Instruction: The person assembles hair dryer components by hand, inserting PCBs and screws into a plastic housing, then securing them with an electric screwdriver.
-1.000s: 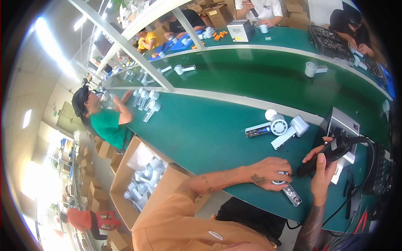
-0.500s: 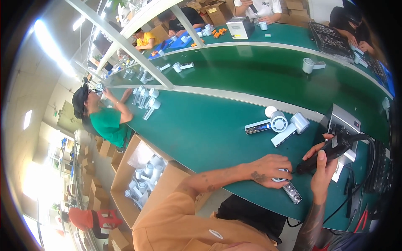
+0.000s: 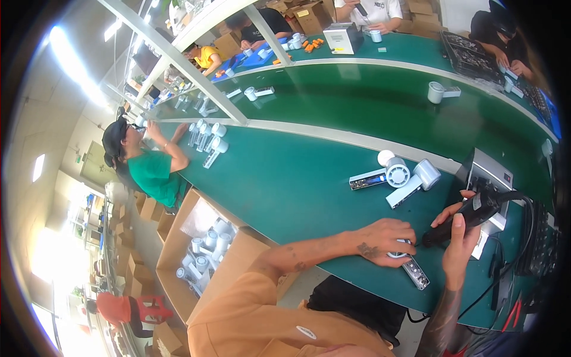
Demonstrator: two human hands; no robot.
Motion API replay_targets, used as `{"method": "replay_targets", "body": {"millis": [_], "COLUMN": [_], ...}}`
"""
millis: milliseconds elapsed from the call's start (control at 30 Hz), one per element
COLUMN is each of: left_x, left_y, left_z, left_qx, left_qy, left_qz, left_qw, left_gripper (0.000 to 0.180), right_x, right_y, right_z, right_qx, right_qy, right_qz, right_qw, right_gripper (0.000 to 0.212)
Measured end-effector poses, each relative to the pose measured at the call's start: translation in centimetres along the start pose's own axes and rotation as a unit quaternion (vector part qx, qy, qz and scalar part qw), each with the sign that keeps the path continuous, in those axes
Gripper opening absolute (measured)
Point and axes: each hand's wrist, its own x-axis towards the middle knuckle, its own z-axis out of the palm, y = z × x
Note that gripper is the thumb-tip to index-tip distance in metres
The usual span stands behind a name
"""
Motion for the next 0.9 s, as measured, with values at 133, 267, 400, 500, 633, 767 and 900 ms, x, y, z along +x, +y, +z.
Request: {"method": "replay_targets", "body": {"millis": [133, 267, 400, 500, 633, 767, 900], "left_x": [0.0, -0.24, -0.12, 0.06, -0.11, -0.38, -0.17], "left_y": [-0.06, 0.11, 0.07, -0.04, 0.0, 0.05, 0.08], "left_z": [0.05, -0.05, -0.05, 0.05, -0.02, -0.07, -0.04], "left_qx": [-0.002, 0.0, 0.002, 0.004, 0.0, -0.001, 0.005], "left_qy": [-0.008, -0.009, -0.007, -0.007, -0.01, -0.008, -0.004], "left_qz": [-0.001, -0.009, -0.013, -0.004, -0.001, -0.009, -0.01], "left_qw": [1.0, 1.0, 1.0, 1.0, 1.0, 1.0, 1.0], "left_gripper": [0.017, 0.018, 0.018, 0.017, 0.017, 0.017, 0.017], "right_x": [-0.01, 0.06, 0.08, -0.01, -0.09, 0.02, 0.03], "right_y": [0.09, 0.07, 0.08, 0.05, -0.1, 0.05, -0.08], "right_z": [-0.03, 0.11, -0.1, -0.24, 0.15, 0.22, -0.04], "right_qx": [-0.005, -0.007, -0.002, -0.006, -0.01, -0.009, -0.012], "right_qy": [0.002, -0.006, -0.004, 0.0, 0.004, -0.002, -0.006], "right_qz": [0.003, 0.006, 0.004, 0.003, 0.009, 0.007, 0.0], "right_qw": [1.0, 1.0, 1.0, 1.0, 1.0, 1.0, 1.0], "right_gripper": [0.054, 0.054, 0.054, 0.053, 0.054, 0.054, 0.053]}}
